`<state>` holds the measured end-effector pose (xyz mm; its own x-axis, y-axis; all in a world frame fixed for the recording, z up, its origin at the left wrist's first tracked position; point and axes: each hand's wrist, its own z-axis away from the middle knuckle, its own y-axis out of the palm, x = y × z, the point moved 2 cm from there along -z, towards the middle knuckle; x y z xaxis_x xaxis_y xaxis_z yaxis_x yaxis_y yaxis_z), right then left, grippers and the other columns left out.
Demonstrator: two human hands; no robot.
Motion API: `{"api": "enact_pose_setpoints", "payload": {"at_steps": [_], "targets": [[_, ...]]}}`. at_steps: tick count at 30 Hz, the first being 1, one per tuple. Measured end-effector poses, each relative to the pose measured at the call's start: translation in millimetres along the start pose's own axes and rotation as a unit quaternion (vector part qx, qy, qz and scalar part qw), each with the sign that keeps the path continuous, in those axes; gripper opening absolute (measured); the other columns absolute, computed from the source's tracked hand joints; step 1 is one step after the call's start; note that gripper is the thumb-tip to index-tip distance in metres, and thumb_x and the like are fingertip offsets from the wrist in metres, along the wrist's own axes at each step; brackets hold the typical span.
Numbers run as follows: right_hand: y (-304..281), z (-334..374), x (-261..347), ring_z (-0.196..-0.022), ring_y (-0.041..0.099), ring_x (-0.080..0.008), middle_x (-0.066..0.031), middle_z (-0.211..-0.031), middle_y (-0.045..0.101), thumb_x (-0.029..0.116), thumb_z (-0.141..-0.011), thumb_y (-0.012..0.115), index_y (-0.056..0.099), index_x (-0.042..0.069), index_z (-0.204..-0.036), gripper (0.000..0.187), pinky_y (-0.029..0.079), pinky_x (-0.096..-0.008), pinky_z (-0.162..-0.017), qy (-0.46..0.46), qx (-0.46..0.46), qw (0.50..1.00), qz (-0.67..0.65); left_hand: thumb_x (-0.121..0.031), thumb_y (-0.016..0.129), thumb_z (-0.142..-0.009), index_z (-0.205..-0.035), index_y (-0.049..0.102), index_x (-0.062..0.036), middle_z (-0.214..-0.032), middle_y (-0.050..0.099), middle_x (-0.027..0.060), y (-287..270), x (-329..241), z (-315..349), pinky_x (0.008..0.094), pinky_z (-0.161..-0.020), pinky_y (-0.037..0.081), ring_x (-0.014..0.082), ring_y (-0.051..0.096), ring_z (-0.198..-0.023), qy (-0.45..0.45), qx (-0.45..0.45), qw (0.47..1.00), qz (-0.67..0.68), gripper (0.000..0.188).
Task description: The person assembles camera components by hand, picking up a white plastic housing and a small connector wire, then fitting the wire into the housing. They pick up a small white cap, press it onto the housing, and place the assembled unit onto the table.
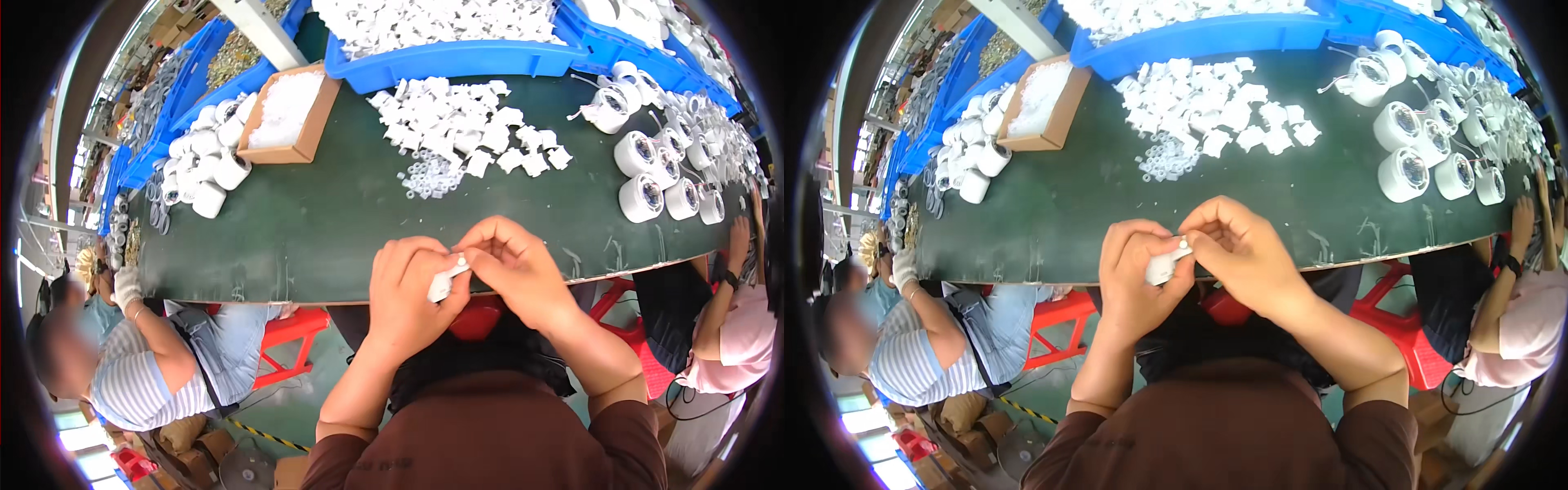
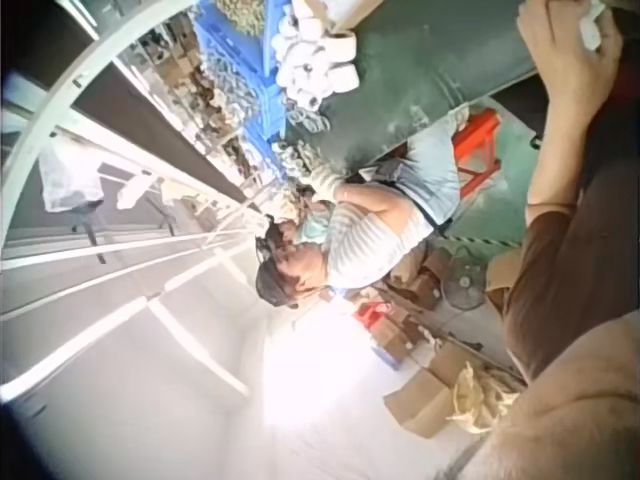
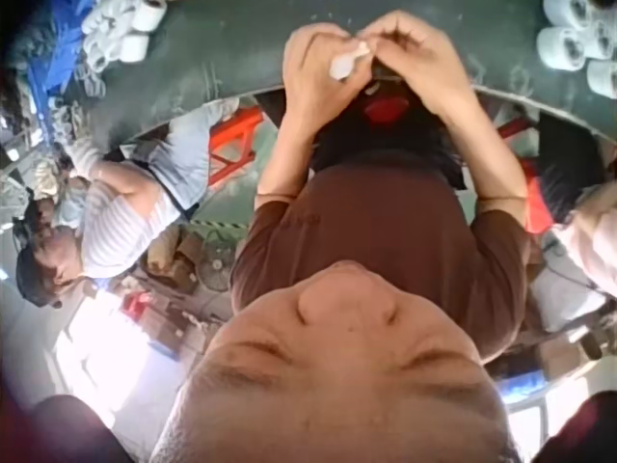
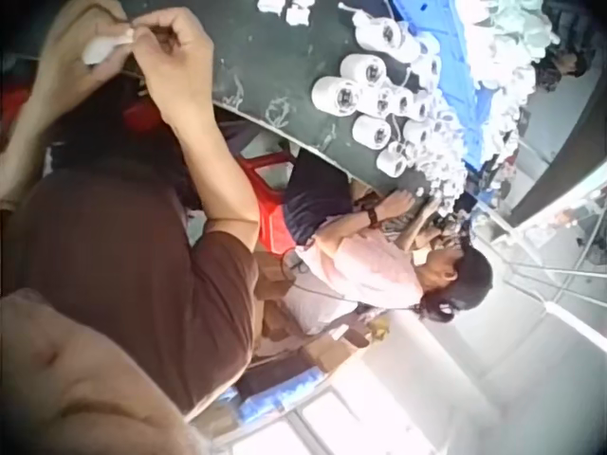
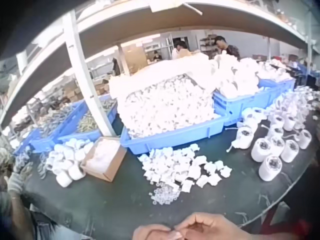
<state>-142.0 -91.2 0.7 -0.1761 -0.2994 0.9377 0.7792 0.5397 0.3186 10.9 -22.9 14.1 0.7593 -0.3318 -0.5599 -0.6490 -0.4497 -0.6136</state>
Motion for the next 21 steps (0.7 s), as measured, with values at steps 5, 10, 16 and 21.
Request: {"api": "enact_pose_setpoints", "payload": {"at_steps": [5,10,16,21], "targets": [[-8.3,11.1,3.5,-0.096,0.065,-0.0147,-0.0060,-0.102,0.069,0.002,-0.096,0.066,0.068,0.003,-0.106,0.010,0.052,-0.0293,-0.084,-0.136,-0.011,0.975,0.177,-0.002,0.082,-0.068,-0.092,0.067,-0.0090,-0.101,0.067,0.0074,-24.9,4.8,-8.4,0.0405,-0.080,0.048,0.0299,0.062,-0.092,0.044,0.120,0.992,0.015,0.029],[-76.0,30.1,56.3,-0.108,0.059,-0.0315,-0.0100,-0.109,0.066,0.007,-0.085,0.074,0.068,0.008,-0.104,0.019,0.045,-0.0407,-0.094,-0.337,-0.264,0.687,0.587,-0.013,0.073,-0.082,-0.106,0.072,-0.0142,-0.137,0.060,0.0074,-83.7,38.8,4.0,0.0504,-0.109,0.034,0.0326,0.050,-0.132,0.013,0.052,0.932,-0.358,0.025],[-165.7,56.1,75.0,-0.112,0.056,-0.0365,-0.0157,-0.120,0.061,0.040,-0.081,0.082,0.058,0.008,-0.131,0.064,0.044,-0.0451,-0.097,-0.119,-0.399,0.554,0.721,-0.015,0.071,-0.089,-0.136,0.061,-0.0084,-0.147,0.052,0.0143,-97.6,80.1,21.8,0.0499,-0.111,0.034,0.0366,0.045,-0.133,-0.101,-0.112,0.906,-0.394,0.048],[-138.3,46.0,58.2,-0.104,0.064,-0.0210,-0.0115,-0.115,0.062,0.017,-0.082,0.082,0.057,0.003,-0.127,0.054,0.049,-0.0346,-0.092,-0.156,-0.365,0.767,0.505,-0.005,0.073,-0.084,-0.121,0.067,-0.0069,-0.134,0.058,0.0154,-44.2,22.6,14.5,0.0454,-0.107,0.038,0.0350,0.049,-0.125,-0.099,-0.021,0.981,-0.167,0.038]]}}
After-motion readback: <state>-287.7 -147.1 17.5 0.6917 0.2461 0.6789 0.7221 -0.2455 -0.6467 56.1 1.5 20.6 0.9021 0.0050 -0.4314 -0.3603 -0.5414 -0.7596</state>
